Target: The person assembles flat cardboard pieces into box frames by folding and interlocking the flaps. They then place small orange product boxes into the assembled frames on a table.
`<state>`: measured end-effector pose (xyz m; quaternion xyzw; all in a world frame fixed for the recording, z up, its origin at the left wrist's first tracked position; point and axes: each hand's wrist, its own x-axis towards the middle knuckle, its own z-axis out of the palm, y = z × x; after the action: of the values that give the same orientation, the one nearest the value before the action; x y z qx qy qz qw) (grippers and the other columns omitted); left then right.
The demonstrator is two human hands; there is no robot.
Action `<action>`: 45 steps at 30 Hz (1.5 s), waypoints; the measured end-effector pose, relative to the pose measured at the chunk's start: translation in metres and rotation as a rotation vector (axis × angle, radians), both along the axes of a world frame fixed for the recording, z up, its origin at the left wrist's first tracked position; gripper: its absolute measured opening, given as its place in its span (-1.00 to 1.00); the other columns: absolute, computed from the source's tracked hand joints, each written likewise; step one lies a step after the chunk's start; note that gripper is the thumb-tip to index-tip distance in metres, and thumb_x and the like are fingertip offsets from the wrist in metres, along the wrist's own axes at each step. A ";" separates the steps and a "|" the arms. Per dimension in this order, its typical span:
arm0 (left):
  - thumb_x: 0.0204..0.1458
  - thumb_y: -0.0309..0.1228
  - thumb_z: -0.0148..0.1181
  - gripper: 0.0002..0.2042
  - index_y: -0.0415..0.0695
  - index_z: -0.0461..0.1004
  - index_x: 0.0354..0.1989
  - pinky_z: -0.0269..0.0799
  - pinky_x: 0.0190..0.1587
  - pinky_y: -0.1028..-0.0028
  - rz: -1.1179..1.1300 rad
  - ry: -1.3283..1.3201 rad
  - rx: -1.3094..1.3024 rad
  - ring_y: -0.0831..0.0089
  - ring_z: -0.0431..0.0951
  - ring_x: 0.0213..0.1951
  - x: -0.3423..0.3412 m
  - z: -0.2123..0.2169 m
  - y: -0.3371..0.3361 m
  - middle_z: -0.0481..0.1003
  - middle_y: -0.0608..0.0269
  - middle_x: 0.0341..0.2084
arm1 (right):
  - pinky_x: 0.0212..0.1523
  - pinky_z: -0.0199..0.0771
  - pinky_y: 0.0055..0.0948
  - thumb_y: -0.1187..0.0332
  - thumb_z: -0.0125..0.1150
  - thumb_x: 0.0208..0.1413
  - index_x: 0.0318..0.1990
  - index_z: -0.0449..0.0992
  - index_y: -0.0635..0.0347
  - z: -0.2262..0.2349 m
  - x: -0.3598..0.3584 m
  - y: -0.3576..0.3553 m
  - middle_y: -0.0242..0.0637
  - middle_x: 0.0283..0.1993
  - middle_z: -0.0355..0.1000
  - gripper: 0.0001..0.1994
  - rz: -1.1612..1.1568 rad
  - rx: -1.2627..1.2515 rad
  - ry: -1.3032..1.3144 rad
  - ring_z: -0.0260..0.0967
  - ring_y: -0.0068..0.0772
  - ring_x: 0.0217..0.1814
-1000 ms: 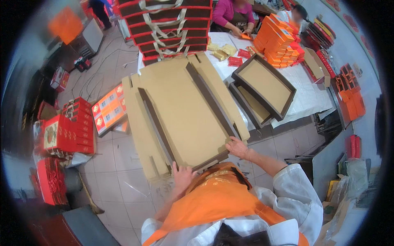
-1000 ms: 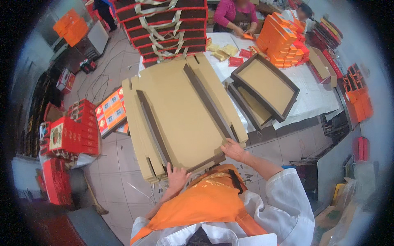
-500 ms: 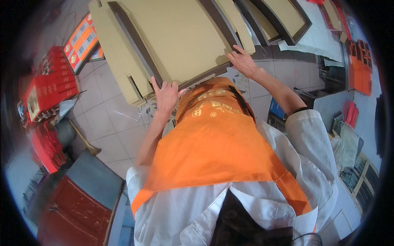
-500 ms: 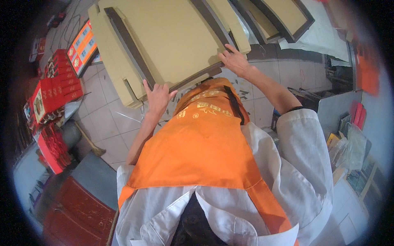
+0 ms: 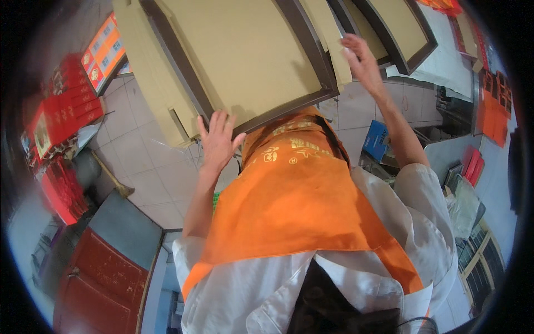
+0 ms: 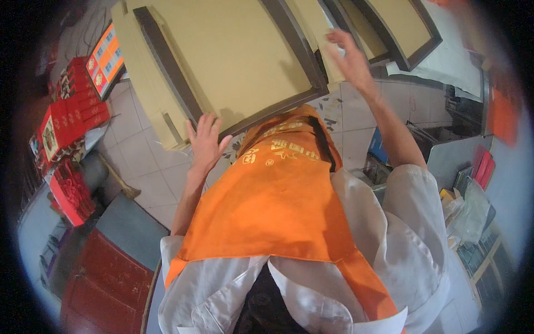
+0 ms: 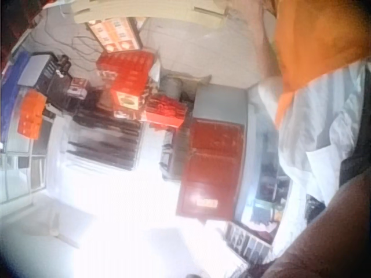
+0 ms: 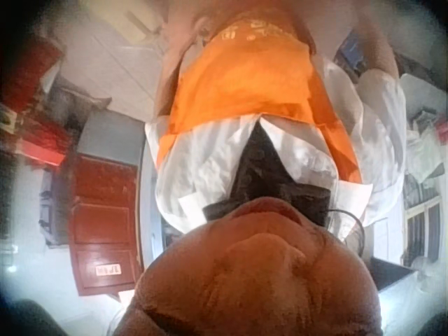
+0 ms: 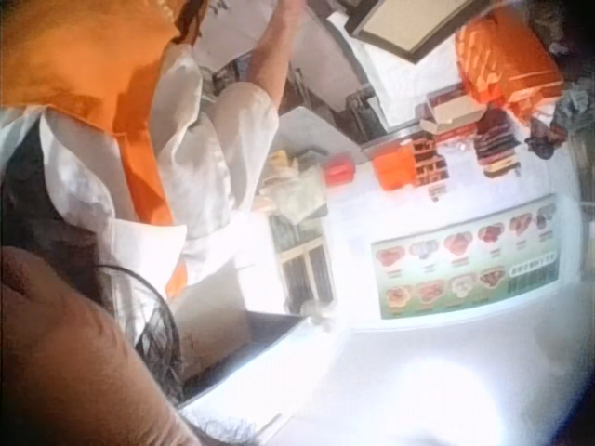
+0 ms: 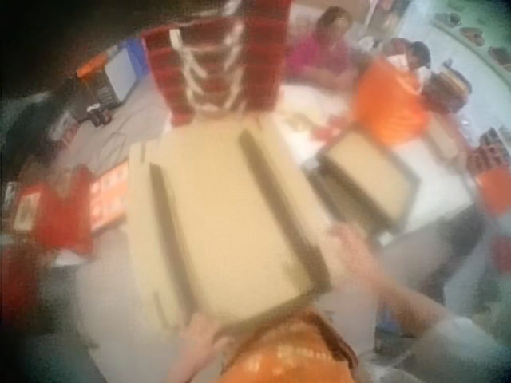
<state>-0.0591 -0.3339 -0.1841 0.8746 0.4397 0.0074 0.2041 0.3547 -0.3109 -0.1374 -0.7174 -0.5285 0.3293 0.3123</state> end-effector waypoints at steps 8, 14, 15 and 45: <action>-0.16 -0.10 0.34 -0.14 -0.18 0.02 0.29 -0.23 0.26 -0.13 0.505 -0.209 -0.075 -0.08 -0.14 0.31 -0.036 -0.027 -0.002 -0.20 -0.18 0.30 | 0.26 0.12 -0.21 0.17 0.25 -0.01 0.30 -0.12 0.37 -0.051 -0.038 -0.023 0.19 0.21 0.11 -0.15 0.280 -0.375 -0.132 0.10 0.04 0.27; -0.20 -0.26 0.36 -0.38 -0.23 0.28 0.06 0.14 0.14 0.04 0.089 -0.442 -0.134 -0.04 0.24 0.14 0.038 -0.021 0.021 0.29 -0.07 0.09 | 0.28 0.06 -0.21 0.38 0.20 -0.08 0.28 -0.11 0.39 -0.073 -0.062 -0.041 0.21 0.21 0.07 -0.21 0.132 -0.501 -0.171 0.04 0.12 0.28; -0.14 -0.27 0.31 -0.43 -0.24 0.29 0.06 0.21 0.13 0.14 -0.042 -0.618 -0.093 0.06 0.28 0.13 0.063 -0.025 0.026 0.31 -0.01 0.07 | 0.28 0.06 -0.21 0.39 0.20 -0.08 0.27 -0.10 0.38 -0.077 -0.068 -0.040 0.21 0.21 0.07 -0.22 0.105 -0.473 -0.172 0.04 0.13 0.28; -0.17 -0.31 0.19 -0.63 -0.20 0.50 -0.16 0.18 0.02 0.28 -0.367 -0.345 -0.516 0.26 0.30 0.02 0.153 -0.057 0.027 0.39 0.10 -0.15 | 0.21 0.15 -0.27 0.37 0.05 0.07 0.25 -0.06 0.41 -0.059 -0.103 -0.024 0.23 0.09 0.23 -0.37 0.139 -0.651 -0.224 0.15 0.12 0.23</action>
<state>0.0940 -0.3070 -0.2408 0.8447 0.2217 0.0069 0.4871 0.2519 -0.3348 -0.1964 -0.7734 -0.4744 0.4203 -0.0158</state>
